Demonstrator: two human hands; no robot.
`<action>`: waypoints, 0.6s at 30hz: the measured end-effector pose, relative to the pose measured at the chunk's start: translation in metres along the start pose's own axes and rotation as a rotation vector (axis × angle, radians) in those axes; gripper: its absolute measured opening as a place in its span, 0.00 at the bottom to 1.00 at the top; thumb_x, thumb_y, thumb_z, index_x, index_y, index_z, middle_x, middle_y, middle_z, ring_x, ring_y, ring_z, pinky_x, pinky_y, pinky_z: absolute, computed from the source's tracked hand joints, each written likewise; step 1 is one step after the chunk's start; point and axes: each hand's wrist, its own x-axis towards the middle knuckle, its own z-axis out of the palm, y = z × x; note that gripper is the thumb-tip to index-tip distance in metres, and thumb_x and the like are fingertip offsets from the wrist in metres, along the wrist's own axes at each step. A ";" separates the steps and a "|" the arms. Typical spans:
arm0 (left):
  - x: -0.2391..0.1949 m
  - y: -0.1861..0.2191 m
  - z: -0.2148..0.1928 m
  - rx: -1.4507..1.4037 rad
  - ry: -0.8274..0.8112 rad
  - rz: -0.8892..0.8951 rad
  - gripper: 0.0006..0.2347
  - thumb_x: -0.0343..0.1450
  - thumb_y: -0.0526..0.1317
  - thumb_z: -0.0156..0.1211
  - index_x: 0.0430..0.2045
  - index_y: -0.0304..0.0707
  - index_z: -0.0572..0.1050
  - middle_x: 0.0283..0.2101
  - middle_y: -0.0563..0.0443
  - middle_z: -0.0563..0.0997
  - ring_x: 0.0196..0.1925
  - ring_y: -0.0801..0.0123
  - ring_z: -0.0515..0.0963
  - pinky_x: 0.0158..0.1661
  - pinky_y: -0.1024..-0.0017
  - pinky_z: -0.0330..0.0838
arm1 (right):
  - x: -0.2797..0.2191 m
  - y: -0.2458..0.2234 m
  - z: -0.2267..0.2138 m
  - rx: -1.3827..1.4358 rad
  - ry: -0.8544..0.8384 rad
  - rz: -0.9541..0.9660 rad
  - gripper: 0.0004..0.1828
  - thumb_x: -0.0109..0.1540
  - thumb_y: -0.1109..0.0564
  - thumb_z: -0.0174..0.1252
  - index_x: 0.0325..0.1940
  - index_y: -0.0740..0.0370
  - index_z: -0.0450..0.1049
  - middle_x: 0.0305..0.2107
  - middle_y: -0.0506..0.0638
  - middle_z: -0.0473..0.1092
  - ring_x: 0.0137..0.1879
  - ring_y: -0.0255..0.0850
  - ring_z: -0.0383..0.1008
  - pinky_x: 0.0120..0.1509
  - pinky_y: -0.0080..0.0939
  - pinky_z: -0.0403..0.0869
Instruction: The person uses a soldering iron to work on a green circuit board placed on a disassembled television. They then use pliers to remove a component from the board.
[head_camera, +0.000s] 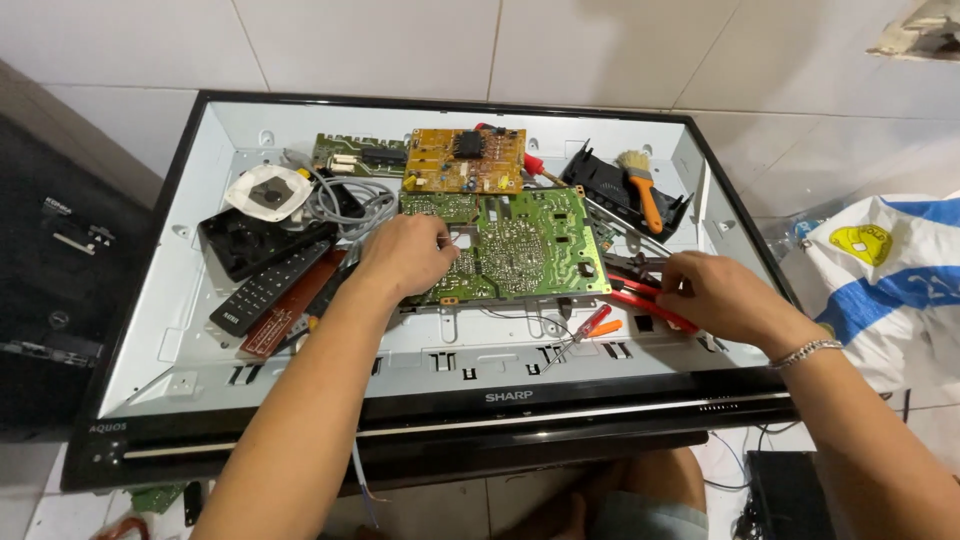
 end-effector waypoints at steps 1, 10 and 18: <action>-0.001 0.004 -0.003 0.032 -0.051 -0.044 0.10 0.72 0.46 0.55 0.34 0.43 0.82 0.38 0.44 0.84 0.47 0.49 0.82 0.47 0.51 0.75 | -0.007 -0.010 -0.009 0.022 -0.067 0.029 0.15 0.60 0.43 0.63 0.46 0.51 0.76 0.36 0.49 0.79 0.44 0.47 0.79 0.48 0.48 0.74; -0.001 0.008 -0.004 0.055 -0.102 -0.087 0.10 0.76 0.47 0.54 0.34 0.43 0.79 0.38 0.50 0.83 0.45 0.56 0.81 0.48 0.50 0.74 | -0.007 0.005 0.017 -0.228 -0.005 -0.078 0.21 0.58 0.37 0.60 0.46 0.50 0.71 0.41 0.49 0.73 0.42 0.51 0.77 0.42 0.52 0.75; 0.003 0.004 -0.004 0.032 -0.108 -0.084 0.09 0.76 0.45 0.53 0.35 0.42 0.78 0.41 0.49 0.83 0.46 0.55 0.81 0.44 0.51 0.75 | -0.045 0.009 -0.052 -0.077 -0.138 0.302 0.24 0.59 0.45 0.69 0.58 0.45 0.74 0.39 0.51 0.84 0.40 0.46 0.82 0.47 0.42 0.75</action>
